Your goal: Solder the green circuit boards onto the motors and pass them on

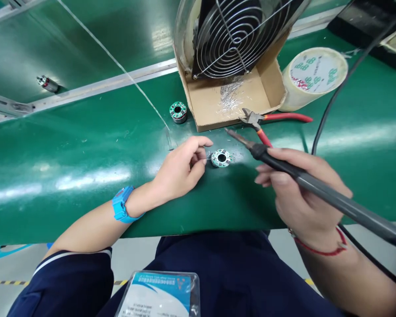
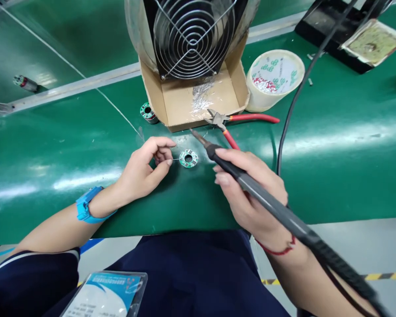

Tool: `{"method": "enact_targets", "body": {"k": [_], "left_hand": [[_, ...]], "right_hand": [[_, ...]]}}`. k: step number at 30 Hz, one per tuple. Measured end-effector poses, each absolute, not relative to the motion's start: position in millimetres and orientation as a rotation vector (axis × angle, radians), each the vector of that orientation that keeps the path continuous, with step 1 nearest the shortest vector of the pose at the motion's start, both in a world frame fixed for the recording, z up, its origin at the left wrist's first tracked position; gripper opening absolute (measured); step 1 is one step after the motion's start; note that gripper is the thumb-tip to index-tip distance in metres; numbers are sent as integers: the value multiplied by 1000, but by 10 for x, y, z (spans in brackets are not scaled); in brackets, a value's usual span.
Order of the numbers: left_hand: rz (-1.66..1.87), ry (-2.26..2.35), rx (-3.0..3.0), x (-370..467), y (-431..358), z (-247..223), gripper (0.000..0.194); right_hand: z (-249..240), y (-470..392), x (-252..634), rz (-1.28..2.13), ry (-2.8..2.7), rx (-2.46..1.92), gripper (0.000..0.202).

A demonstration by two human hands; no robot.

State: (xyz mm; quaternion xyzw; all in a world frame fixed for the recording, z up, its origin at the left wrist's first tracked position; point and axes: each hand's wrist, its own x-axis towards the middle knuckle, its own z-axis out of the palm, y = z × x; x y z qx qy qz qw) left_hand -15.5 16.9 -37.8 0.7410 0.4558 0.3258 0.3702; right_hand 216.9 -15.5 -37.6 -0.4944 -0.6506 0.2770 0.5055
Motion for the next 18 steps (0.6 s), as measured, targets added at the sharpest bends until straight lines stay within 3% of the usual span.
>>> {"method": "enact_targets", "body": {"k": [6, 18], "left_hand": [[837, 1163, 1955, -149, 170, -413, 38], [819, 1123, 1905, -74, 202, -390, 30]], "right_hand": [[-427, -350, 2234, 797, -1386, -1180, 25], [-314, -404, 2280, 730, -1550, -1288, 31]]}}
